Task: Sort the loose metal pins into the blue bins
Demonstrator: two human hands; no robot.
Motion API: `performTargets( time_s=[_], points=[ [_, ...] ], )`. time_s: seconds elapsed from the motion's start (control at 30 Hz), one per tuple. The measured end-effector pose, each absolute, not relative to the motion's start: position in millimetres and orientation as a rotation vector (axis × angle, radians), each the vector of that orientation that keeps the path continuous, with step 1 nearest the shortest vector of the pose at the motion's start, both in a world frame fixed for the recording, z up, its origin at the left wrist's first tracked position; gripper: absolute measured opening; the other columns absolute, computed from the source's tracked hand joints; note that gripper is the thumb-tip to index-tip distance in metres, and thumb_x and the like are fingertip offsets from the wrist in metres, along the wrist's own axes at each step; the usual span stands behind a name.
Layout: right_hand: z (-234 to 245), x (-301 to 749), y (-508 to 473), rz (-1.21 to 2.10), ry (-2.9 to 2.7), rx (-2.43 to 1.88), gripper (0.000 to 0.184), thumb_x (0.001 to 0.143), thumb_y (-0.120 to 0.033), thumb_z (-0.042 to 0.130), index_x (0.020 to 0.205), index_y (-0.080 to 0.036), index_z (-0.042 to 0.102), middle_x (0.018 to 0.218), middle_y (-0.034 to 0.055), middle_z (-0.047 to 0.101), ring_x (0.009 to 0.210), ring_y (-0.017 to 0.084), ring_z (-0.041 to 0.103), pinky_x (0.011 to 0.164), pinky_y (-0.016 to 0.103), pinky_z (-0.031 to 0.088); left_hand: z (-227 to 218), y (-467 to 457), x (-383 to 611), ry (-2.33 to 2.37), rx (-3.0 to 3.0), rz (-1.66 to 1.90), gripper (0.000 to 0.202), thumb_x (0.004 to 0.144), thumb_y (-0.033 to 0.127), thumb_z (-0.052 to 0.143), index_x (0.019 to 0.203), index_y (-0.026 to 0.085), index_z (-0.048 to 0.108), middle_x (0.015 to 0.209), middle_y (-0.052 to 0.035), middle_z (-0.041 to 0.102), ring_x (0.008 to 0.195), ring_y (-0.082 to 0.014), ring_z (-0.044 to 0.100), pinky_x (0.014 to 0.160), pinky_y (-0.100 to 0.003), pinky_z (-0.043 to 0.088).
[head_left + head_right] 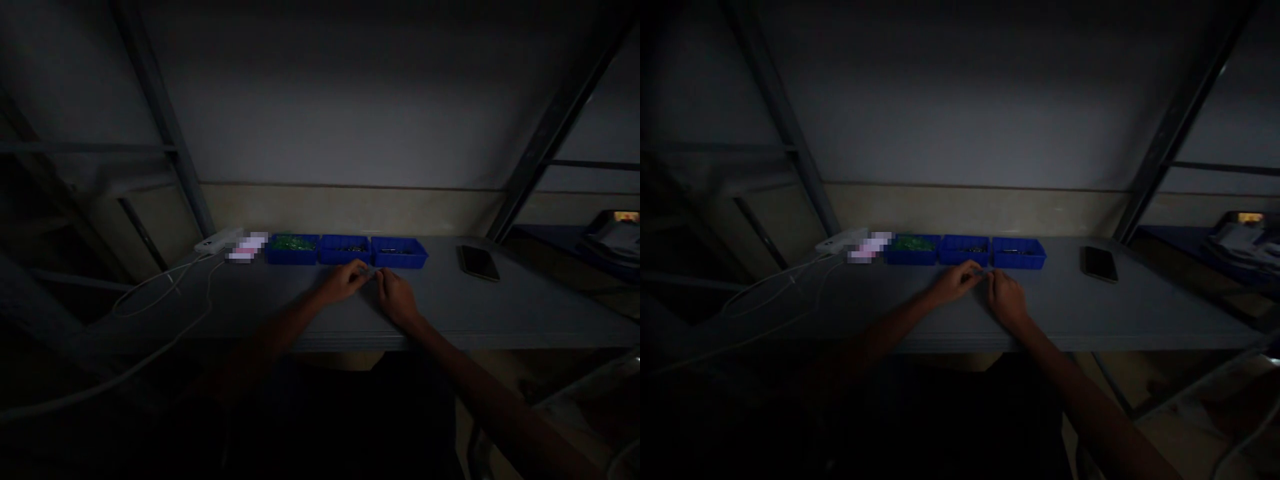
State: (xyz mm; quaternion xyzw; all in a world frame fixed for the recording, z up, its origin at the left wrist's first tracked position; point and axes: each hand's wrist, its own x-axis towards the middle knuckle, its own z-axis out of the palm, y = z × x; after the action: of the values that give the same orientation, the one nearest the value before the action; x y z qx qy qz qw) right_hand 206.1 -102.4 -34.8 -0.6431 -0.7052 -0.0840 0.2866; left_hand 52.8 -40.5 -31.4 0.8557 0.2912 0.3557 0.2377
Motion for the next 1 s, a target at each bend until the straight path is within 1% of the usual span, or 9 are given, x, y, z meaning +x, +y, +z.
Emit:
performTargets(
  time_s=[0.2,0.33,0.4,0.53,0.63,0.77,0.9,0.93,1.0],
  points=[
    [-35,209,-100,-0.065,-1.834,-1.616,0.037,0.093,-0.035,0.022,0.083,-0.017,0.053,0.074,0.0084,0.064,0.065,0.019,0.059,0.057,0.026,0.036,-29,-43,54,0.806,2.362,0.993,0.015,0.082,0.029,0.051,0.092,0.017,0.053,0.063,0.0036,0.055,0.056,-0.0089,0.05,0.055,-0.02,0.038],
    [-32,208,-103,0.099,-1.846,-1.481,0.033,0.09,-0.042,0.031,0.098,-0.017,0.05,0.074,0.0054,0.063,0.066,0.019,0.059,0.06,0.027,0.04,-23,-47,51,0.834,2.328,1.001,0.012,0.084,0.025,0.046,0.09,0.017,0.052,0.073,0.0001,0.06,0.064,-0.0112,0.054,0.06,-0.022,0.04],
    [-31,207,-103,0.139,-1.866,-1.434,0.032,0.088,-0.042,0.035,0.1,-0.017,0.049,0.073,0.0043,0.062,0.065,0.018,0.058,0.06,0.027,0.041,-23,-49,49,0.865,2.346,0.96,0.012,0.085,0.026,0.044,0.089,0.017,0.051,0.071,0.0004,0.06,0.064,-0.0121,0.055,0.06,-0.022,0.04],
    [-31,206,-100,0.159,-1.943,-1.415,0.028,0.088,-0.041,0.035,0.079,-0.019,0.05,0.069,0.0035,0.059,0.062,0.017,0.055,0.058,0.027,0.039,-21,-54,44,0.961,2.393,0.822,0.018,0.09,0.029,0.036,0.087,0.019,0.051,0.067,0.0009,0.059,0.063,-0.0128,0.056,0.061,-0.023,0.041],
    [-31,206,-100,0.192,-2.01,-1.409,0.033,0.088,-0.041,0.033,0.065,-0.021,0.045,0.061,0.0017,0.054,0.057,0.015,0.052,0.055,0.027,0.037,-14,-59,41,1.036,2.413,0.768,0.021,0.09,0.029,0.035,0.089,0.02,0.054,0.076,-0.0023,0.064,0.07,-0.0151,0.06,0.066,-0.026,0.044],
    [-32,207,-103,0.197,-2.013,-1.385,0.038,0.089,-0.042,0.03,0.059,-0.022,0.042,0.058,0.0017,0.053,0.056,0.015,0.052,0.055,0.027,0.037,-16,-94,27,1.084,2.307,0.891,0.028,0.086,0.034,0.043,0.109,0.022,0.053,0.092,-0.0062,0.066,0.086,-0.0188,0.062,0.078,-0.031,0.047],
    [-16,198,-89,0.134,-1.898,-1.456,0.04,0.088,-0.046,0.031,0.062,-0.021,0.048,0.062,0.0028,0.056,0.058,0.016,0.053,0.057,0.027,0.039,-56,-165,-10,1.518,1.864,1.212,0.031,0.087,0.03,0.035,0.108,0.031,0.058,0.095,-0.0054,0.066,0.087,-0.0206,0.061,0.077,-0.036,0.051],
    [-8,195,-82,0.094,-1.858,-1.486,0.04,0.088,-0.047,0.032,0.065,-0.02,0.051,0.065,0.0037,0.058,0.062,0.016,0.055,0.06,0.027,0.04,-69,-181,-20,1.616,1.808,1.119,0.032,0.086,0.028,0.036,0.105,0.036,0.06,0.091,-0.0039,0.066,0.086,-0.0219,0.061,0.073,-0.038,0.051],
    [10,189,-65,-0.003,-1.776,-1.568,0.042,0.088,-0.049,0.032,0.076,-0.018,0.057,0.073,0.0064,0.062,0.072,0.019,0.057,0.066,0.029,0.042,-89,-204,-38,1.456,1.902,0.545,0.036,0.079,0.025,0.05,0.106,0.047,0.059,0.095,0.0004,0.065,0.093,-0.0235,0.059,0.065,-0.037,0.052]
  ],
)
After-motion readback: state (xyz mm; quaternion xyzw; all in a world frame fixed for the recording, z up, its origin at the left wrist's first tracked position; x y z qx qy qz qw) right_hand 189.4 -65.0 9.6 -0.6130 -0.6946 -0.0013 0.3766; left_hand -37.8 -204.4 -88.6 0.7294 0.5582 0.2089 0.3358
